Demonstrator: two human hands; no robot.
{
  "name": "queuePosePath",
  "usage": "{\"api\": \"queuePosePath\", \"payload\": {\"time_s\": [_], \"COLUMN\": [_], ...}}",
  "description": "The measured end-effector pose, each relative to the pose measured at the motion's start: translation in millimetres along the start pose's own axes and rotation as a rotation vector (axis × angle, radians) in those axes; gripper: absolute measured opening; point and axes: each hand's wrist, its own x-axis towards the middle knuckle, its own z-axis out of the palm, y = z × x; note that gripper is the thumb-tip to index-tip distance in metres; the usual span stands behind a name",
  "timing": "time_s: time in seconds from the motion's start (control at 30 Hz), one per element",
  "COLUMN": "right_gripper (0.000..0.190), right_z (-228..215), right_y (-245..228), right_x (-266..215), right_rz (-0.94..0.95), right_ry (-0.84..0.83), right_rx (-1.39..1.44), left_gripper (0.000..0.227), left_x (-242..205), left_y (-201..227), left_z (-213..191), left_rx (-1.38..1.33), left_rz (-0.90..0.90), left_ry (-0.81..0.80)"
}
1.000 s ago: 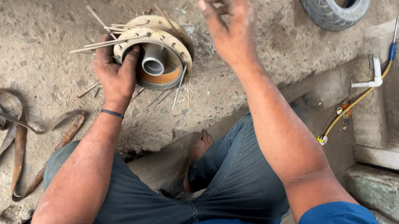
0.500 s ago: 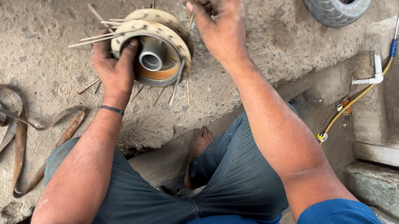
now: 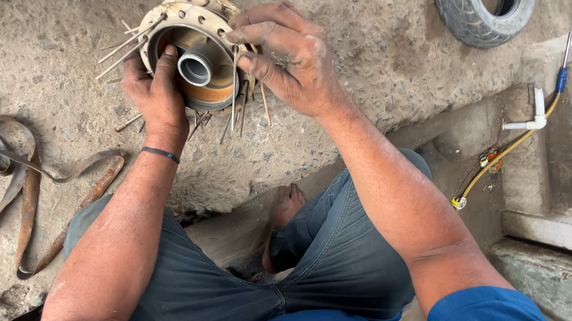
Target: The person removes a rubber strip from a bicycle rim and then inserts metal spokes into the holes of a wheel hub. The person works on the ground in a workshop area.
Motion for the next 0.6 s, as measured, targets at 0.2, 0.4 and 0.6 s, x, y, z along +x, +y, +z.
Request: {"api": "queuePosePath", "payload": {"time_s": [0.2,0.4,0.6], "right_gripper": [0.041,0.063,0.071], "right_z": [10,15,19], "right_y": [2,21,25], "right_x": [-4,-5,-8], "right_rz": [0.082,0.25,0.501], "right_ry": [-0.061,0.066,-0.024], "right_rx": [-0.029,-0.106,0.103], "left_gripper": [0.04,0.038,0.04], "left_x": [-5,-5,-9], "left_y": [6,6,6], "left_z": [4,3,3], "left_rx": [-0.061,0.012,0.013], "left_rz": [0.028,0.054,0.156], "left_ry": [-0.068,-0.078,-0.257]}}
